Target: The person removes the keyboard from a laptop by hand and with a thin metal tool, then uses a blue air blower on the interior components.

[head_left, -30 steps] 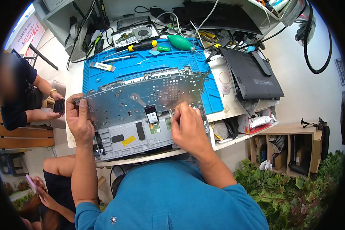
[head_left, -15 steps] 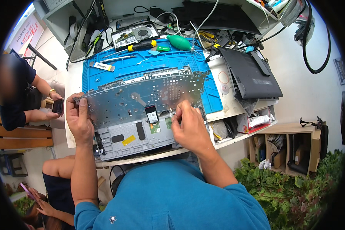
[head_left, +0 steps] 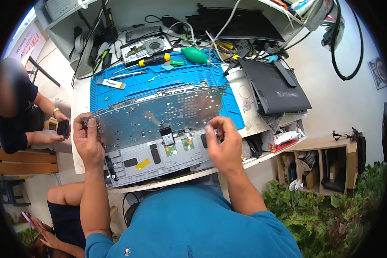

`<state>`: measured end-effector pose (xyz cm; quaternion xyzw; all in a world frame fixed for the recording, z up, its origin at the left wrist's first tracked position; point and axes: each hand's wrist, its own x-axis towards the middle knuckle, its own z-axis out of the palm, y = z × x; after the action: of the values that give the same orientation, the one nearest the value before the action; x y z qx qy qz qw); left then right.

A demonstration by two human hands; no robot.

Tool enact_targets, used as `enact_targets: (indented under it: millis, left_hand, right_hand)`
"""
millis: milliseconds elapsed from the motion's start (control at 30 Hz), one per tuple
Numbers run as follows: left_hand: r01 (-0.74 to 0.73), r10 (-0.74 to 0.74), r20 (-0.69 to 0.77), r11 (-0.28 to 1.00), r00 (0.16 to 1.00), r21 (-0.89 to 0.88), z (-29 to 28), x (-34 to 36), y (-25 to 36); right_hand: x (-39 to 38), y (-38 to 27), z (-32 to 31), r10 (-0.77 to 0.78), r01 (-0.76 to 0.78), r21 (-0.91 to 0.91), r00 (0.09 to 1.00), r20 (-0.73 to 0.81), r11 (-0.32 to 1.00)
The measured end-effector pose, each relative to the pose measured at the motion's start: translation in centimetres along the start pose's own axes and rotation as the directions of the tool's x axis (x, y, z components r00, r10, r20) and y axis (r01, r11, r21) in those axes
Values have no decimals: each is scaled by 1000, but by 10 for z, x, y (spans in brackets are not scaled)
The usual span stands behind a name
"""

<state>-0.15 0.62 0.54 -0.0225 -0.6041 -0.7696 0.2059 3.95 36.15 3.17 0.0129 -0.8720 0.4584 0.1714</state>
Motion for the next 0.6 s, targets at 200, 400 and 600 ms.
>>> enact_targets:
  millis: [200,400,600]
  left_hand:
    - [-7,7,25,1000,1000,-28,-6,5,-6]
    - [9,-6,49,998,999,-60,-14,11,-13]
    - [56,-54,38,997,998,-45,-20,17,-17]
  right_hand:
    - [35,51,-31,71,-75,57,994,80,996]
    - [53,68,-39,112,-159,162,957,266,974]
    - [69,75,-40,170,-282,250,905,389,926]
